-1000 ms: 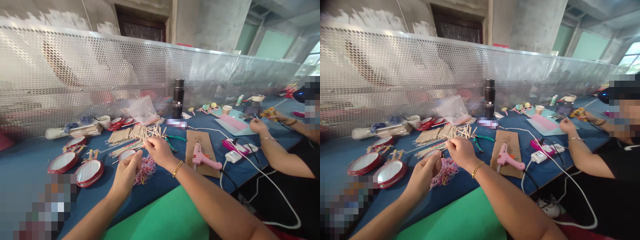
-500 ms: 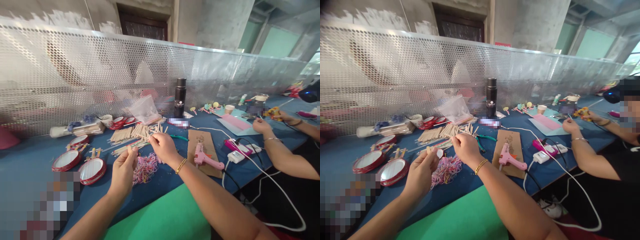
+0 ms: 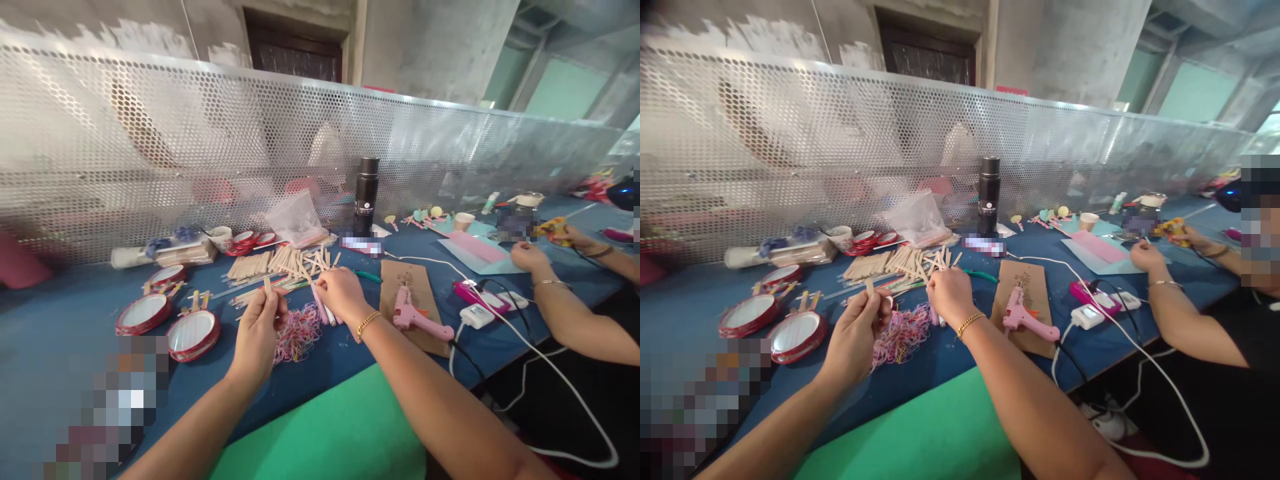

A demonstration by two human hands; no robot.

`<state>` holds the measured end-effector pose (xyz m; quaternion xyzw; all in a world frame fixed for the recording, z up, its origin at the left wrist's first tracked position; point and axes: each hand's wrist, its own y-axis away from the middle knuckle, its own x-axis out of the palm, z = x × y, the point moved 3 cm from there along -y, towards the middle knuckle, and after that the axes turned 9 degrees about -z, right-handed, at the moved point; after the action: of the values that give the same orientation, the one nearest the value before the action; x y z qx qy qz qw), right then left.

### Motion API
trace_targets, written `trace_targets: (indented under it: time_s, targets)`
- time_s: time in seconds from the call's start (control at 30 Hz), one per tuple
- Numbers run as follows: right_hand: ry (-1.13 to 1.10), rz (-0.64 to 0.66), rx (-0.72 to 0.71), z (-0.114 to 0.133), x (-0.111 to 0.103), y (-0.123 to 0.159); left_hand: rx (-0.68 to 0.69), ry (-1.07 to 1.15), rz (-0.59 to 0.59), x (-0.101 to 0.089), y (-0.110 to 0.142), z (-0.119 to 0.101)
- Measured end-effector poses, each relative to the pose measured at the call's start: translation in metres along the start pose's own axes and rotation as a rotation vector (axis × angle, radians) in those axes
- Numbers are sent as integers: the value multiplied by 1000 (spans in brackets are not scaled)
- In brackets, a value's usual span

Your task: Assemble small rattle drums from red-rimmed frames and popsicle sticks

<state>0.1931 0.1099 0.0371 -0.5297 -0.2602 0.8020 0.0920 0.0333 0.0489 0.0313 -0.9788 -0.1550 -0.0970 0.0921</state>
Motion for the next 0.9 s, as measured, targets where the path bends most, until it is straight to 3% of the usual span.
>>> trace_targets:
  time_s: [0.2, 0.57, 0.73, 0.9]
  targets:
    - [128, 141, 24, 10, 9, 8, 22, -40, 44, 2, 1, -1]
    - [107, 177, 17, 23, 6, 14, 58, -95, 98, 3, 1, 1]
    - [16, 101, 51, 16, 2, 10, 78, -114, 78, 2, 0, -2]
    - [-223, 67, 102, 14, -2, 9, 146, -145, 11, -4, -5, -2]
